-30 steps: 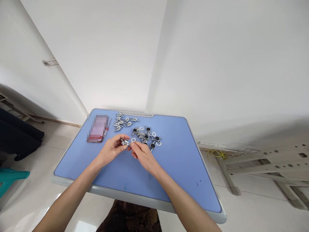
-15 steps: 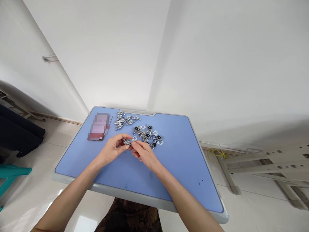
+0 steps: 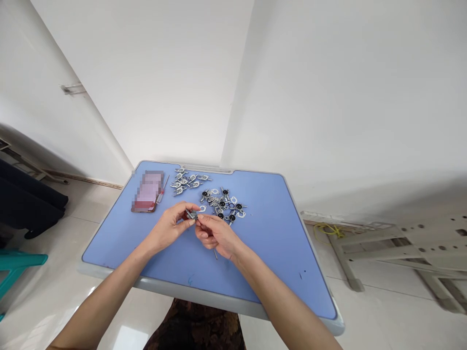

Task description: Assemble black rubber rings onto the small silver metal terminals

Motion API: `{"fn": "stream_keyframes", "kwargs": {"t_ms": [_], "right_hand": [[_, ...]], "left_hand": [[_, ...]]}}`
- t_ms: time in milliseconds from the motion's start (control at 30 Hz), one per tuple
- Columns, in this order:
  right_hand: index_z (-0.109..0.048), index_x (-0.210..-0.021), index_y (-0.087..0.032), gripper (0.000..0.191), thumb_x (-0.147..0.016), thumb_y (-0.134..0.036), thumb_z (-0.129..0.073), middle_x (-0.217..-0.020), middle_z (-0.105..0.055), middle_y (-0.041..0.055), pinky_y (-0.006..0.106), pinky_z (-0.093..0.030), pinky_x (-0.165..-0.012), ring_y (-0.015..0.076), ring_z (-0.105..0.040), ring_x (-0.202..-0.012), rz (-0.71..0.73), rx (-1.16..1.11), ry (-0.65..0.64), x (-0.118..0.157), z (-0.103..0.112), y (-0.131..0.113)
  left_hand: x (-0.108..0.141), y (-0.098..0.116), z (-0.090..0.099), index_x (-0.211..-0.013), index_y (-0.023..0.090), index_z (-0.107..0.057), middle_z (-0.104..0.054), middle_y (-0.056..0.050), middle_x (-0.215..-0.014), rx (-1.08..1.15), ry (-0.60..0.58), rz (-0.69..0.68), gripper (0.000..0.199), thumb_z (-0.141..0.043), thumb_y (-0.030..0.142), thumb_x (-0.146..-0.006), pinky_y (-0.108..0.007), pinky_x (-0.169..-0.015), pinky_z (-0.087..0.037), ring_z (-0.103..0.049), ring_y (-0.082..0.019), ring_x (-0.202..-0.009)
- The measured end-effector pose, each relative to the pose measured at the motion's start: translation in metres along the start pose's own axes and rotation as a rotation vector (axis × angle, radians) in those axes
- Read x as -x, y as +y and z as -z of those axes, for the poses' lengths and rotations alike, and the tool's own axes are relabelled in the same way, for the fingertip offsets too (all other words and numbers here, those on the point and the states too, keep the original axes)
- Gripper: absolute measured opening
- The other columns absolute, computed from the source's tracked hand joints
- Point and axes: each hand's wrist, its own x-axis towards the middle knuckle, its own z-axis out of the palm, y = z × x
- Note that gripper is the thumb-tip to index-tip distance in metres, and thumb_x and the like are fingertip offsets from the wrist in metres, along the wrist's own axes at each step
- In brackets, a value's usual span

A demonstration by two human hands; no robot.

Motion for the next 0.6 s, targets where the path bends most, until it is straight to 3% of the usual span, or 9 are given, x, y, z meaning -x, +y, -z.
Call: {"fn": "stream_keyframes", "kwargs": {"t_ms": [600], "right_hand": [[-0.043, -0.072, -0.019, 0.033, -0.081, -0.048, -0.056, -0.051, -0.034, -0.0090, 0.016, -0.008, -0.036, 0.0023, -0.011, -0.039, -0.005, -0.020, -0.031, 0.0002, 0.0012, -0.0011]], "left_hand": [[-0.0019, -0.0067, 0.0016, -0.108, 0.019, -0.060, -0.060, -0.004, -0.099, 0.093, -0.031, 0.025, 0.031, -0.055, 0.010, -0.079, -0.025, -0.072, -0.044, -0.055, -0.013, -0.078]]}}
